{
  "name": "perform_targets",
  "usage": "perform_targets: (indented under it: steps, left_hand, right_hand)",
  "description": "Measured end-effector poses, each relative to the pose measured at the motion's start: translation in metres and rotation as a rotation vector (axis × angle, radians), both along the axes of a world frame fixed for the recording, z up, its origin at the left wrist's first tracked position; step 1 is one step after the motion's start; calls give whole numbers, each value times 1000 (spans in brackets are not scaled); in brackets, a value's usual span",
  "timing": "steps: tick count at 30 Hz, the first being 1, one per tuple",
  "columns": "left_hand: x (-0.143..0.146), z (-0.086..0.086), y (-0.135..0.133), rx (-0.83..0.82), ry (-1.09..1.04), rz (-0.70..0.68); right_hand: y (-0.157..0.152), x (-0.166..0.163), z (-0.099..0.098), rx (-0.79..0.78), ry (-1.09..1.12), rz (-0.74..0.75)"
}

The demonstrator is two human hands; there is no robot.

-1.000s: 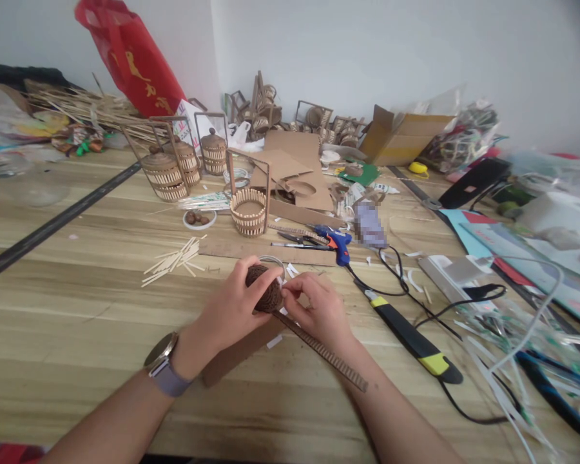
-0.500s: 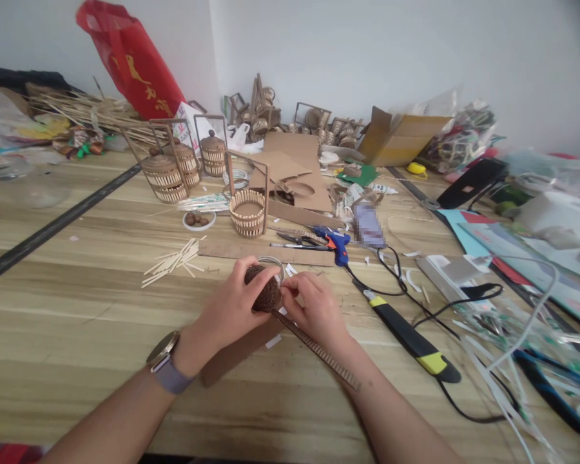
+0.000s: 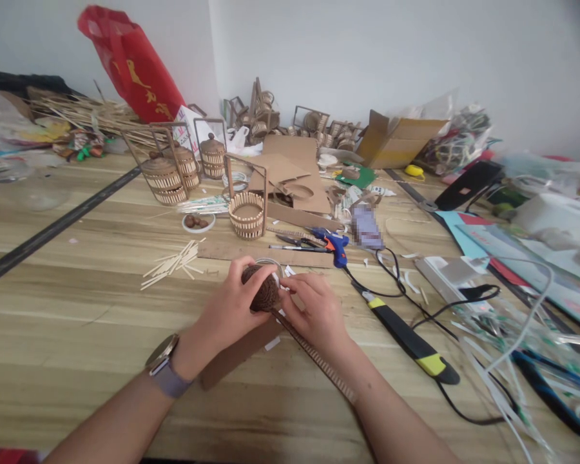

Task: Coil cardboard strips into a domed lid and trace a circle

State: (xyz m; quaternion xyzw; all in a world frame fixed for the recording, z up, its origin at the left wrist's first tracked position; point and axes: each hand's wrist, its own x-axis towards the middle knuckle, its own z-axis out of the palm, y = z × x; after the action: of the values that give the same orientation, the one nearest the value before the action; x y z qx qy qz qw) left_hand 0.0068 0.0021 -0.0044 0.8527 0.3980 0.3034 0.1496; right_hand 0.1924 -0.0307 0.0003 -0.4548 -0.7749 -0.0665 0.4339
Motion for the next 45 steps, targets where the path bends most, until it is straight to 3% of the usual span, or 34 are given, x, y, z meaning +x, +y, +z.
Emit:
perform_targets:
  steps: [9, 14, 25, 37, 45]
  left_hand:
    - [0, -1, 0, -10, 30, -4]
    - [0, 0, -1, 6, 3, 12]
    - [0, -1, -1, -20, 52, 45]
    - [5, -4, -5, -23, 104, 78]
    - [7, -6, -5, -6, 58, 88]
  right_hand:
    - [2, 3, -3, -72, 22, 3]
    - [0, 1, -1, -49, 53, -55]
    - [-1, 0, 0, -4, 26, -5]
    - [0, 0, -3, -19, -124, -133]
    - [1, 0, -2, -20, -141, -116]
